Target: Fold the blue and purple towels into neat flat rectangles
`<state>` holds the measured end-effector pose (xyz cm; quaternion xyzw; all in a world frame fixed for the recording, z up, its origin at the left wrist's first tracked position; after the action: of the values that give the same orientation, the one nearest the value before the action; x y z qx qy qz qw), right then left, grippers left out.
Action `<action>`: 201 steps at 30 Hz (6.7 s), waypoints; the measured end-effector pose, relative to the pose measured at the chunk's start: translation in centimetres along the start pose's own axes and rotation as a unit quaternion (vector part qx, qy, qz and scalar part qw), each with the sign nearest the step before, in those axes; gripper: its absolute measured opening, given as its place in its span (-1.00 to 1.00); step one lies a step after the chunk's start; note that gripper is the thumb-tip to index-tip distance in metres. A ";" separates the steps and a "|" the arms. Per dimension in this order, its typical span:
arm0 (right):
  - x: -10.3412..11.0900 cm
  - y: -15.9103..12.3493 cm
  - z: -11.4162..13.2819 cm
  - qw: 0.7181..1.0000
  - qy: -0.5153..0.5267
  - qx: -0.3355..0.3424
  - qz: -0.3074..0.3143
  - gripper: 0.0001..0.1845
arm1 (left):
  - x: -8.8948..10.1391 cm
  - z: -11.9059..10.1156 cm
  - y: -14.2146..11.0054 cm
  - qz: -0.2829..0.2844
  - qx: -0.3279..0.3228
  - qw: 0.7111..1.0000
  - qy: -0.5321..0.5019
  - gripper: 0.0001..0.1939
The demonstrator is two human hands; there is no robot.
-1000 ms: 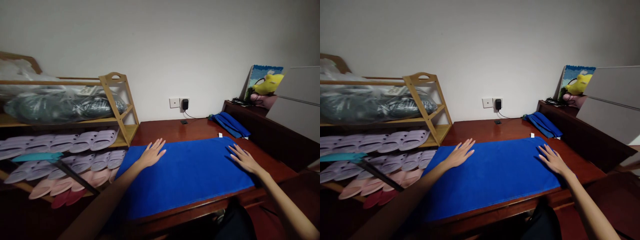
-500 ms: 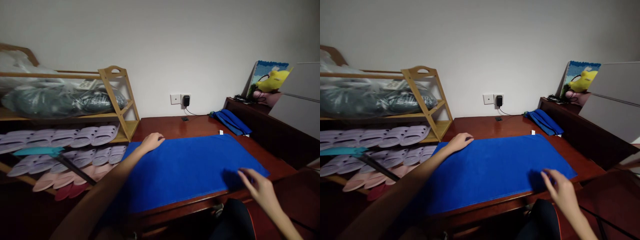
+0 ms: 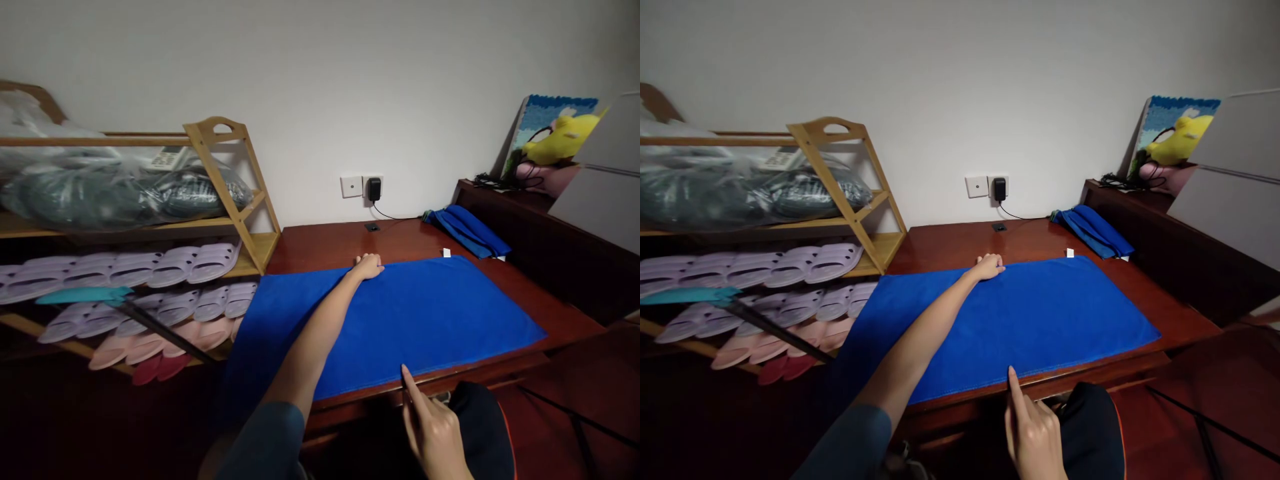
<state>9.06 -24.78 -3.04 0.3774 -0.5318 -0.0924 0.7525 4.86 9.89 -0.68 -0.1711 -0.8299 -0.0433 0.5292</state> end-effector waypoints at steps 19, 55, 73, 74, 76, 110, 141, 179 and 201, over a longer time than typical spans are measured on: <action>2.0 -1.0 0.0 0.988 0.016 0.062 -0.138 -0.30 | 3.8 0.4 0.5 0.123 0.030 0.953 -0.274 -0.85; 20.3 15.8 -16.1 0.954 0.107 -0.132 -0.249 -0.60 | 26.0 -0.8 -19.1 -0.109 -0.191 0.968 -0.124 -0.75; 24.8 18.3 -11.0 0.954 0.064 -0.098 -0.276 -0.63 | 30.8 -2.4 -27.8 -0.301 -0.258 0.916 0.067 -0.68; 25.2 18.3 -10.5 0.955 0.047 -0.084 -0.282 -0.65 | 31.0 -2.6 -28.5 -0.321 -0.259 0.908 0.070 -0.68; 25.8 18.4 -9.6 0.956 0.011 -0.049 -0.288 -0.68 | 31.6 -2.8 -29.8 -0.363 -0.258 0.893 0.066 -0.70; -9.3 20.5 -26.1 0.962 0.159 -0.186 0.116 -0.76 | 9.0 13.7 -6.0 -0.200 0.058 0.958 0.198 -0.61; -11.8 20.1 -15.4 0.960 0.055 -0.032 0.272 -0.19 | 3.4 6.1 -8.4 -0.134 -0.002 0.975 0.175 -0.35; -9.2 13.4 -10.3 0.948 0.063 -0.013 0.312 -0.14 | 2.7 9.5 -18.0 -0.072 0.018 0.987 0.143 -0.27; -13.4 20.8 -9.2 0.949 0.080 0.040 0.303 -0.17 | 6.3 13.0 -13.9 -0.114 0.021 0.976 0.184 -0.40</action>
<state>5.96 1.31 -0.37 0.2345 -0.5625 0.1918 0.7693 -13.30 1.66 0.81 -0.0537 -0.7330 -0.1168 0.6680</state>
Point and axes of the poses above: each hand's wrist, its own y-axis towards the middle knuckle, its own x-axis out of the back of the hand, z = x × y, the point moved 6 cm from there along y, towards the middle knuckle, and after that the axes turned 13 degrees about x, right-handed, at the moved point
